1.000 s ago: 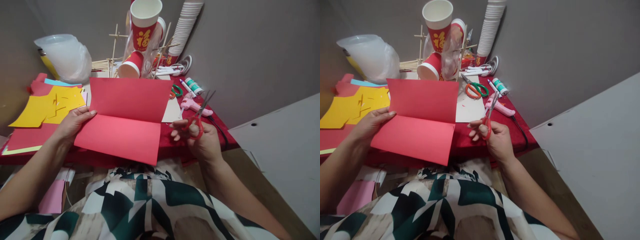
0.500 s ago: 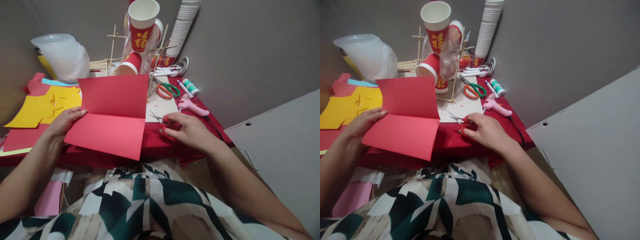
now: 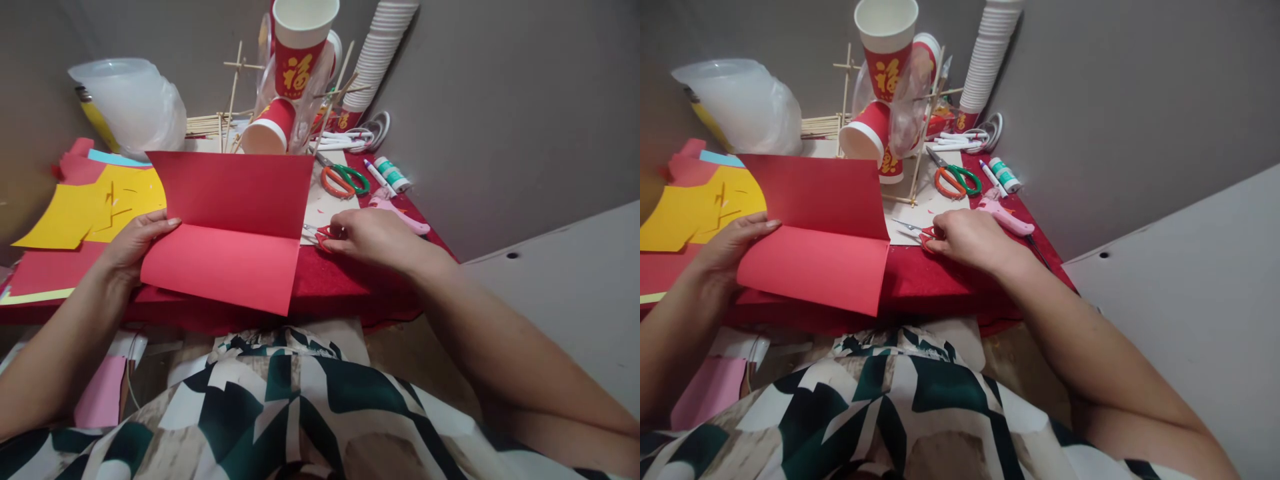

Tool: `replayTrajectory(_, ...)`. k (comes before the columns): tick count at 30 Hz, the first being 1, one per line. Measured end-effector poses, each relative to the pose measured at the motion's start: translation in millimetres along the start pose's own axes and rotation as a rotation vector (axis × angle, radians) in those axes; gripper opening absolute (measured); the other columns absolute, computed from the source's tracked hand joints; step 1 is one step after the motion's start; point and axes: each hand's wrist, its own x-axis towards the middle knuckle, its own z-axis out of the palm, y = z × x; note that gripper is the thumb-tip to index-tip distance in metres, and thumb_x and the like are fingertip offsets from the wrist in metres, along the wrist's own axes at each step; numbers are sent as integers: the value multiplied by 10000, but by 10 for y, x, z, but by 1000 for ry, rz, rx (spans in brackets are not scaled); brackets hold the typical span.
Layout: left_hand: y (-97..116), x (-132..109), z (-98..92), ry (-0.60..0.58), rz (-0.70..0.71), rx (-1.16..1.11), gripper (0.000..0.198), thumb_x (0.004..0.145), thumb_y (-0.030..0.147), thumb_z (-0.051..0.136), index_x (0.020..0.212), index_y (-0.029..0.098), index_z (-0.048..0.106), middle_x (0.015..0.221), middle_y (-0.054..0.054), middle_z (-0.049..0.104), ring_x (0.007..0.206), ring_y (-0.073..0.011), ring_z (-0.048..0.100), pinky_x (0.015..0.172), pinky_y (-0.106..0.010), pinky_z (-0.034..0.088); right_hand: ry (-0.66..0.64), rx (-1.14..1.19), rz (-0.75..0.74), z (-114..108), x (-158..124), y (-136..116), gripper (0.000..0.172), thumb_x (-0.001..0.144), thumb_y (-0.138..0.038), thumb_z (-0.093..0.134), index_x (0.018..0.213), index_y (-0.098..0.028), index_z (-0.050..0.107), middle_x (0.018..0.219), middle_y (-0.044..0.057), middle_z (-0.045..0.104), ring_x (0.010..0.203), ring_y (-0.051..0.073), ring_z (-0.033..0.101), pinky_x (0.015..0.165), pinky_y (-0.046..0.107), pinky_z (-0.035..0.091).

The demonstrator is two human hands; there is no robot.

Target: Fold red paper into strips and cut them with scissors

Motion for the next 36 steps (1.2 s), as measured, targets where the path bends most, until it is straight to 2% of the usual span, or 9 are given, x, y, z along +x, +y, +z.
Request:
replayTrajectory(8,-11,-8,-17,9,5,4,190,676,233,892,784,214,737,683,58,742,545,-86,618,520,-211,473,53,-96,-160,-14,68,55,252,900,-426,681,925,-189,763,1017,101,720,786,220,645,546,321,301)
replayTrajectory(13,-50,13,-37,-22,57,15,382,640,303,896,1003,264,787,886,34,820,907,-242,761,753,-336,612,69,-118,-138,-12,138,68,241,877,-434,692,887,-198,736,884,92,731,714,208,622,549,318,295)
replayTrajectory(17,-51,33,-76,81,22,26,262,653,314,882,891,278,776,737,70,785,695,-174,724,610,-270,577,-29,-100,-105,-44,194,108,189,861,-397,708,818,-213,724,749,59,719,649,189,590,546,311,263)
replayTrajectory(21,-4,-5,-53,137,64,49,220,602,281,860,809,276,785,646,75,747,548,-109,649,528,-221,514,-47,-56,-156,-43,223,151,137,847,-341,702,827,-217,756,838,57,739,684,181,599,546,304,252)
replayTrajectory(25,13,-67,-5,143,83,25,229,580,167,846,788,252,801,676,54,757,542,-97,635,509,-212,492,-11,-17,-177,-40,262,208,165,826,-347,701,766,-208,768,896,62,740,701,170,593,538,291,260)
replayTrajectory(27,1,-83,-1,127,104,35,212,584,147,847,767,246,802,685,39,754,551,-103,630,508,-219,484,-13,111,-156,-44,271,234,202,812,-348,712,672,-206,748,763,38,713,628,146,558,530,284,284)
replayTrajectory(30,-16,-94,-12,106,128,42,188,583,136,856,726,243,795,697,37,747,560,-97,612,506,-217,460,-42,578,-101,-26,204,224,307,763,-445,777,576,-209,717,554,-8,624,506,107,485,495,261,325)
replayTrajectory(33,-14,-98,-7,94,145,53,168,589,144,870,702,237,785,711,38,749,569,-93,604,514,-216,453,-53,1138,-12,45,13,122,402,644,-573,865,576,-204,721,500,-19,604,437,91,452,425,237,328)
replayTrajectory(36,4,-92,31,91,142,62,156,564,158,874,656,231,771,674,33,737,535,-95,589,490,-218,444,-65,1448,54,141,-212,-40,426,589,-575,917,586,-201,712,463,-26,572,391,98,461,379,230,350)
